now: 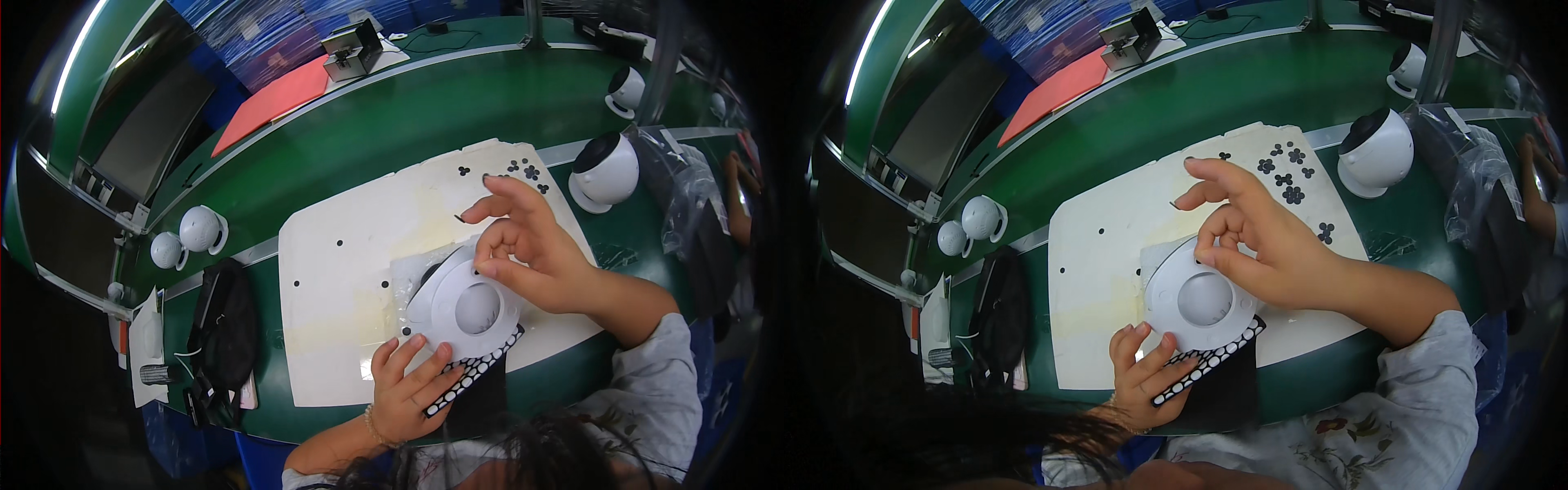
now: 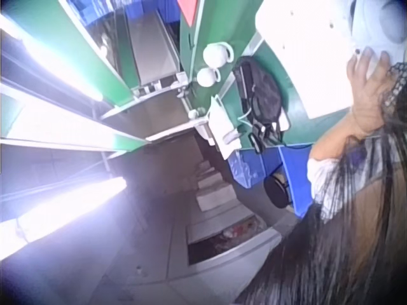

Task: The person assembles white dome security cameras at a workstation. They repeatedly pick up camera housings, place them on a jig, and insert small black circular components into the holes around the central lens area. The person handles the components by hand, pressing them into place before moving to the next unit.

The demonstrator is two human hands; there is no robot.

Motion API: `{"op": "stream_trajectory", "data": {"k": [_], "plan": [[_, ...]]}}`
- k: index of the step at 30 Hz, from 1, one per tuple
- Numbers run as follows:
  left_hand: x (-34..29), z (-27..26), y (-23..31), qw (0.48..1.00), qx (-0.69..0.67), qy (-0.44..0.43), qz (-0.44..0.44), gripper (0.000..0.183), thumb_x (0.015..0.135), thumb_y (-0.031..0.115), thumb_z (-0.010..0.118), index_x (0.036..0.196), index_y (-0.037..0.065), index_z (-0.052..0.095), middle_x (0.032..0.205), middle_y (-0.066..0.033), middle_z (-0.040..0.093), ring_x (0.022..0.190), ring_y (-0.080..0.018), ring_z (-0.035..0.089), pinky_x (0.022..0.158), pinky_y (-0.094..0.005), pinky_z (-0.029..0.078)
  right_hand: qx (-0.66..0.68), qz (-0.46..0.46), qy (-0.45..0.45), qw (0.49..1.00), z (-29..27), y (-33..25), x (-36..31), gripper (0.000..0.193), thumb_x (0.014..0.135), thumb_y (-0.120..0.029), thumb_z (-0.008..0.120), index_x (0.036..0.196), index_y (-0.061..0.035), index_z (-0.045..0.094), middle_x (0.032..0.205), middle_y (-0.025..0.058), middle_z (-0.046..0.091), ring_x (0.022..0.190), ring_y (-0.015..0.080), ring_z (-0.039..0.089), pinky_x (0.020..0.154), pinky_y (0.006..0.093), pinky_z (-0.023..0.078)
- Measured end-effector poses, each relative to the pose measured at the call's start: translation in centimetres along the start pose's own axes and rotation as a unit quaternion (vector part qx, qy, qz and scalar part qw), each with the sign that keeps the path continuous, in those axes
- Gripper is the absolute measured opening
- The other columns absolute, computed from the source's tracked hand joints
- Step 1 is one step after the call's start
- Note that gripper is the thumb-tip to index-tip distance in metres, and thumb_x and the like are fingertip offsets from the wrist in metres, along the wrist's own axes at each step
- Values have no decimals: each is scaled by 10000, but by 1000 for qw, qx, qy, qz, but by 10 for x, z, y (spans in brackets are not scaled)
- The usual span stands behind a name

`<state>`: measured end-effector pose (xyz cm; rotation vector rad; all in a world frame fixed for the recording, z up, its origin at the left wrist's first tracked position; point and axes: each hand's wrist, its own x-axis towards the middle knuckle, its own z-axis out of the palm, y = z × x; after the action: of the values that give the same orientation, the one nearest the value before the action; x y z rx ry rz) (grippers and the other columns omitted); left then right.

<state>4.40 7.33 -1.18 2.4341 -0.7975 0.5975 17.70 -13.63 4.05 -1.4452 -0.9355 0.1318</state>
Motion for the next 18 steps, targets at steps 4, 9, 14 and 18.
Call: {"op": "stream_trajectory", "data": {"k": [4, 9, 14, 18], "plan": [[-5, -5, -1, 1000, 6, 1, -4, 362, 631, 158, 636, 993, 157, 636, 1225, -19, 510, 1182, -244, 378, 964, -442, 231, -13, -30, 3, 999, 9, -2, 1, 648, 780, 81, 481, 1335, -54, 175, 1149, 168, 413, 766, 95, 507, 647, 202, 410], [-9, -9, -3, 1000, 0, 0, -6, 345, 633, 162, 637, 978, 154, 643, 1217, -16, 516, 1172, -241, 387, 967, -445, 231, -48, -29, 9, 998, 15, -5, 1, 612, 787, 75, 482, 1323, -54, 215, 1118, 160, 445, 770, 100, 521, 648, 210, 419], [-10, -15, -4, 1000, -1, -2, -2, 336, 634, 163, 639, 970, 148, 646, 1216, -23, 515, 1171, -244, 388, 965, -447, 238, -207, -154, 30, 966, 24, 1, -3, 587, 766, 42, 548, 1283, -74, 296, 1001, 114, 535, 755, 178, 551, 651, 257, 437], [-14, -23, -4, 1000, 4, 4, -5, 342, 632, 151, 643, 975, 141, 642, 1221, -30, 511, 1173, -249, 388, 960, -446, 250, -385, -237, -2, 892, 26, -11, -3, 595, 737, 23, 584, 1261, -77, 320, 898, 84, 568, 800, 254, 565, 718, 329, 431]]}}
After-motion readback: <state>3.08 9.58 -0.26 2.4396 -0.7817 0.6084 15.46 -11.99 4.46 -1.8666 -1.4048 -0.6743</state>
